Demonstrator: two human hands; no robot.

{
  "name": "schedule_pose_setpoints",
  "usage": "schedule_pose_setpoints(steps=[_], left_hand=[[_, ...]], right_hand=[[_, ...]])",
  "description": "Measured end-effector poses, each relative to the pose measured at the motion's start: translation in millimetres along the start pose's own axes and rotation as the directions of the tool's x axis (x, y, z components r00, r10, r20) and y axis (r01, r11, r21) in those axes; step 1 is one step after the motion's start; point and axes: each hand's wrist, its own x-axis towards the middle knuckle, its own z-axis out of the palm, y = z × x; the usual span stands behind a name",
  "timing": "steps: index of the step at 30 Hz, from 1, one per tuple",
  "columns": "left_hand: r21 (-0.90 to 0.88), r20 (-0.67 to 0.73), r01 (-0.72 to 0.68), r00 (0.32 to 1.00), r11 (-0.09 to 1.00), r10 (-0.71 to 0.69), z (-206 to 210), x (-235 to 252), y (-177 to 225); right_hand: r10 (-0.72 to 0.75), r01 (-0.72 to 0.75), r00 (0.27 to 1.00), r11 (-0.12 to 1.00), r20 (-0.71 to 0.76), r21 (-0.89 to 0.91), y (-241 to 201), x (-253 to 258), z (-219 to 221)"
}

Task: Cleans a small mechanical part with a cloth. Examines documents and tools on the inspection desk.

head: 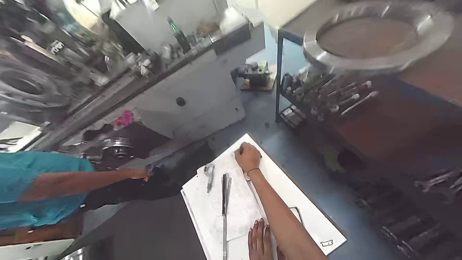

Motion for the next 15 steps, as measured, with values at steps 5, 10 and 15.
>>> schedule_pose_setpoints(steps=[5,10,15], left_hand=[[-0.036,0.025,0.020,1.000,0.999,-0.020,-3.7,1.0,3.0],[-0.046,0.028,0.034,0.999,0.998,-0.033,-5.9,2.1,4.1],[-0.045,0.024,0.039,0.999,0.998,-0.038,-4.9,1.6,4.8]], right_hand=[[0.102,-0.150,0.980,0.945,0.173,0.292,-8.6,-0.1,-38.0],[0.021,-0.079,0.995,0.788,0.101,0.610,24.7,-108.1,-139.8],[0.126,-0.178,0.981,0.893,0.150,0.412,143.1,-252.4,-236.3]])
